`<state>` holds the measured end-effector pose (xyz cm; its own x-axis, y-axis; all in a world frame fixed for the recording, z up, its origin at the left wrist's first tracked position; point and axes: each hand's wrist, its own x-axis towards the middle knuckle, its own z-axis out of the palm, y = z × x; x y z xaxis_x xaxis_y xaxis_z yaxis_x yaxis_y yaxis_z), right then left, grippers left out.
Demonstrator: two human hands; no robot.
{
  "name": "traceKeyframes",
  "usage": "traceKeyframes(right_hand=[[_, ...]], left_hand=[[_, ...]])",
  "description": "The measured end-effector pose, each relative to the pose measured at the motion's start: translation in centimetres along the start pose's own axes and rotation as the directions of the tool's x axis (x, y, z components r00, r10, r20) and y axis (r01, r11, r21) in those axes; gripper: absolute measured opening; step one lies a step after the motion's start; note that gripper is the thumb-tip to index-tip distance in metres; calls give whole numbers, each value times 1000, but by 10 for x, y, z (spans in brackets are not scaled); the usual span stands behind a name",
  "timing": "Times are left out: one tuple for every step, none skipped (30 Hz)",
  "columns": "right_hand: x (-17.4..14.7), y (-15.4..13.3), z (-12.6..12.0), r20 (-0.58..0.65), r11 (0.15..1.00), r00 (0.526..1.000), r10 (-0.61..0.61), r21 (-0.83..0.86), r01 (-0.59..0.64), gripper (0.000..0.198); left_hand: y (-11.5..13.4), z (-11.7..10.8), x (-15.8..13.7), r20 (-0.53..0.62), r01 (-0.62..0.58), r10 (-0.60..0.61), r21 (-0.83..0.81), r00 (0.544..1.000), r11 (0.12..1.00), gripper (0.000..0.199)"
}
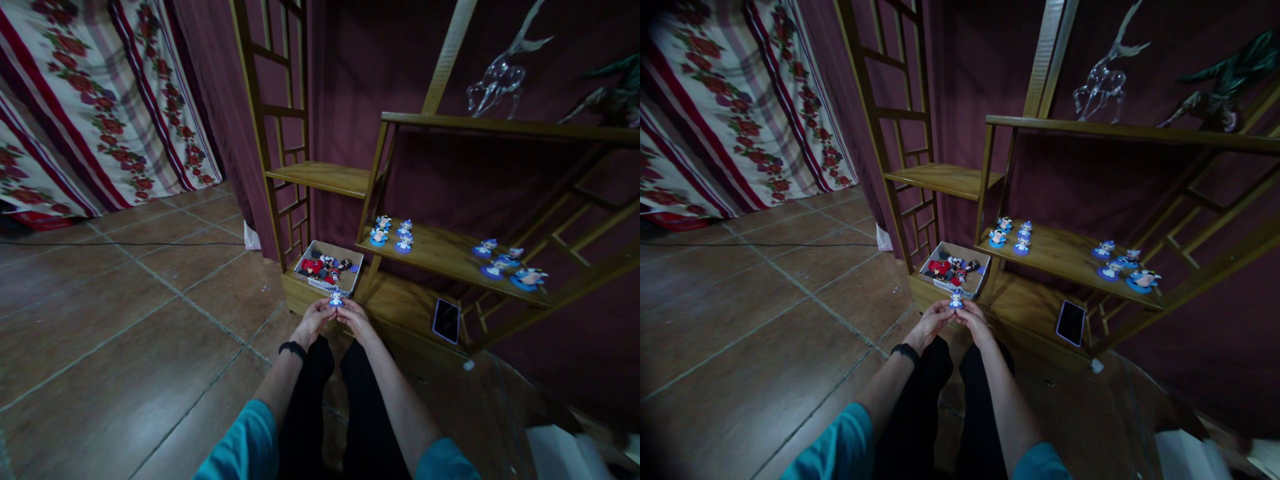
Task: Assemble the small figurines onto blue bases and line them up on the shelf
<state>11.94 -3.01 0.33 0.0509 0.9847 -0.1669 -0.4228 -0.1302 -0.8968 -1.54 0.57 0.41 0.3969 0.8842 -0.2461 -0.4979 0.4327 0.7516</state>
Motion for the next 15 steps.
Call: traceKeyframes(right_hand=[[0, 0, 0, -3, 1000, 1000, 2, 1, -2, 41], [1, 0, -1, -3, 1000, 1000, 5, 4, -5, 40], [1, 0, -1, 1, 1000, 1000, 5, 9, -5, 39], [1, 1, -1, 5, 1000, 1000, 3, 14, -3, 37], [2, 1, -2, 12, 1000, 1000, 3, 18, -3, 36], [2, 1, -2, 17, 1000, 1000, 3, 20, -3, 35], [2, 2, -2, 19, 1000, 1000, 4, 21, -4, 34], [2, 2, -3, 20, 1000, 1000, 6, 20, -6, 34], [2, 1, -3, 19, 1000, 1000, 8, 18, -8, 35], [2, 1, -2, 19, 1000, 1000, 9, 15, -10, 36], [2, 0, -2, 20, 1000, 1000, 8, 11, -8, 37], [1, 0, -1, 24, 1000, 1000, 5, 8, -5, 37], [0, -1, -1, 31, 1000, 1000, 0, 5, 0, 37], [-1, -2, 0, 38, 1000, 999, -5, 2, 4, 37], [-1, -3, 0, 42, 1000, 999, -7, -2, 7, 37]], left_hand=[[0, 0, 0, 5, 2, -2, 2, 1000, 1000, 34], [1, 0, 0, 9, 2, -2, 3, 1000, 1000, 34], [1, 0, 0, 12, 3, -3, 4, 1000, 1000, 34], [1, 0, 0, 14, 2, -2, 3, 1000, 1000, 33], [2, 0, 0, 13, 0, 0, 2, 1000, 1000, 33], [2, 0, 0, 11, -3, 3, 0, 1000, 1000, 33], [2, 0, -1, 9, -7, 7, -1, 1000, 1000, 32], [2, 0, -1, 6, -11, 11, -2, 1000, 1000, 32], [2, 0, -1, 5, -16, 16, -1, 1000, 1000, 32], [2, 0, -1, 4, -21, 21, 1, 1000, 1000, 31], [2, 0, -1, 3, -24, 24, 2, 1000, 1000, 31], [2, 0, -2, 3, -26, 26, 4, 1000, 1000, 31], [2, 0, -2, 3, -25, 25, 6, 1000, 1000, 31], [2, 0, -2, 3, -24, 24, 7, 1000, 1000, 32], [2, -1, -2, 4, -21, 21, 8, 1000, 1000, 32]])
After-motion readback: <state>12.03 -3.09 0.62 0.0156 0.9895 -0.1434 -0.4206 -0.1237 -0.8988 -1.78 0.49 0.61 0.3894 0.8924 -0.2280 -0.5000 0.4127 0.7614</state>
